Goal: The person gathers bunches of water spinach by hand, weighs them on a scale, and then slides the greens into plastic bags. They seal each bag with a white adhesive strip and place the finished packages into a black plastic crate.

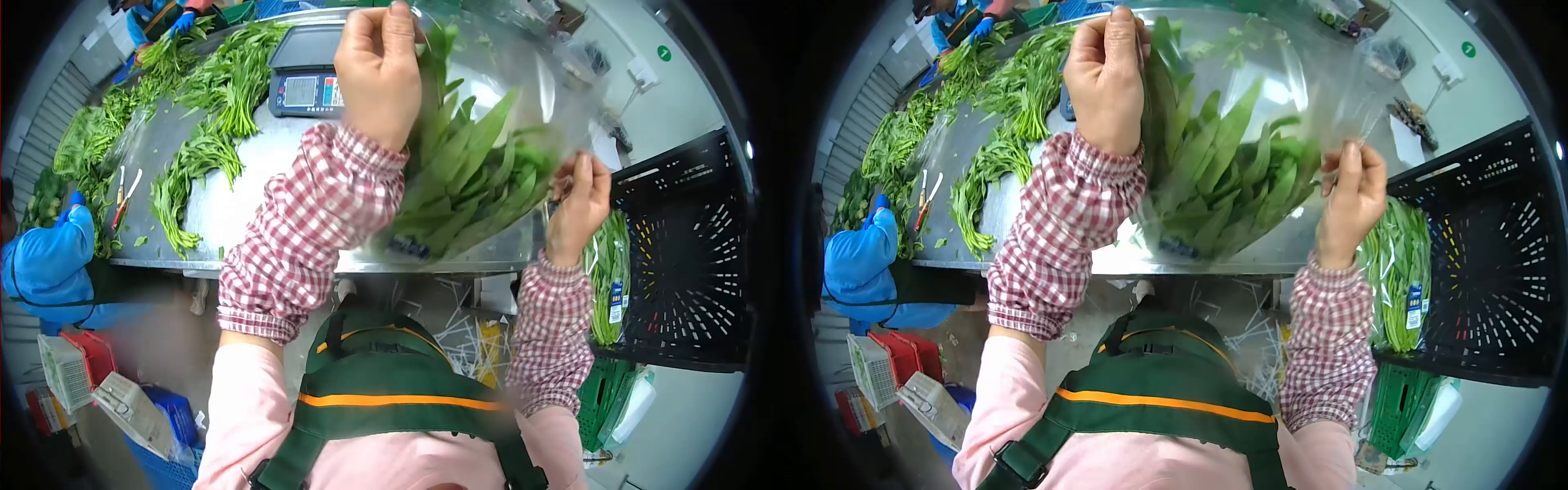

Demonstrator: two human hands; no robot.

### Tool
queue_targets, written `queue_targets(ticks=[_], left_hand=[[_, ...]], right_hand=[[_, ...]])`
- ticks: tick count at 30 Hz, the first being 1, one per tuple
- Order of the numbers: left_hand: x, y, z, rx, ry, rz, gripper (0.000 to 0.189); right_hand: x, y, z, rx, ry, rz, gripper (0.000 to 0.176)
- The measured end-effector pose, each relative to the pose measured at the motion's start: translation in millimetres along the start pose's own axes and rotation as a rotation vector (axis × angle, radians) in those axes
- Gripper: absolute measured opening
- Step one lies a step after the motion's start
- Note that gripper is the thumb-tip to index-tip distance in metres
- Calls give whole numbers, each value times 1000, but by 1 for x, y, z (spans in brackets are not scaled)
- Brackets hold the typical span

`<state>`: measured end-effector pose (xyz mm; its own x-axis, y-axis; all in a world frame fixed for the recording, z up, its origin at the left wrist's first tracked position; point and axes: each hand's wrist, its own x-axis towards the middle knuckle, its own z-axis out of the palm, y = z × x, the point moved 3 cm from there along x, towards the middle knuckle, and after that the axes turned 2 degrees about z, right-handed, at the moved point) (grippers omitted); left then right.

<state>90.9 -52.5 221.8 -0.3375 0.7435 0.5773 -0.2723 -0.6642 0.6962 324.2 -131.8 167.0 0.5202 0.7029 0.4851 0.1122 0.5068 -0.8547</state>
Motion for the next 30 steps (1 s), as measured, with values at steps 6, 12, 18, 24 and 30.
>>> queue_targets(ticks=[6, 12, 18, 24, 30], left_hand=[[6, 35, -9, -38, -29, 5, 20], [42, 0, -54, 337, -90, 98, 23], [-125, -37, -138, 389, -187, -536, 20], [-282, -139, -234, 1023, -450, -923, 33], [-255, -74, -226, 1305, -1134, -35, 60]], right_hand=[[-7, 1, 3, 83, 135, 65, 19], [41, -11, 49, 92, 41, -41, 17], [-96, 76, -31, -331, 23, 221, 22], [-239, 199, -121, -933, -293, 684, 24], [-237, 152, -130, -985, -505, 196, 46]])
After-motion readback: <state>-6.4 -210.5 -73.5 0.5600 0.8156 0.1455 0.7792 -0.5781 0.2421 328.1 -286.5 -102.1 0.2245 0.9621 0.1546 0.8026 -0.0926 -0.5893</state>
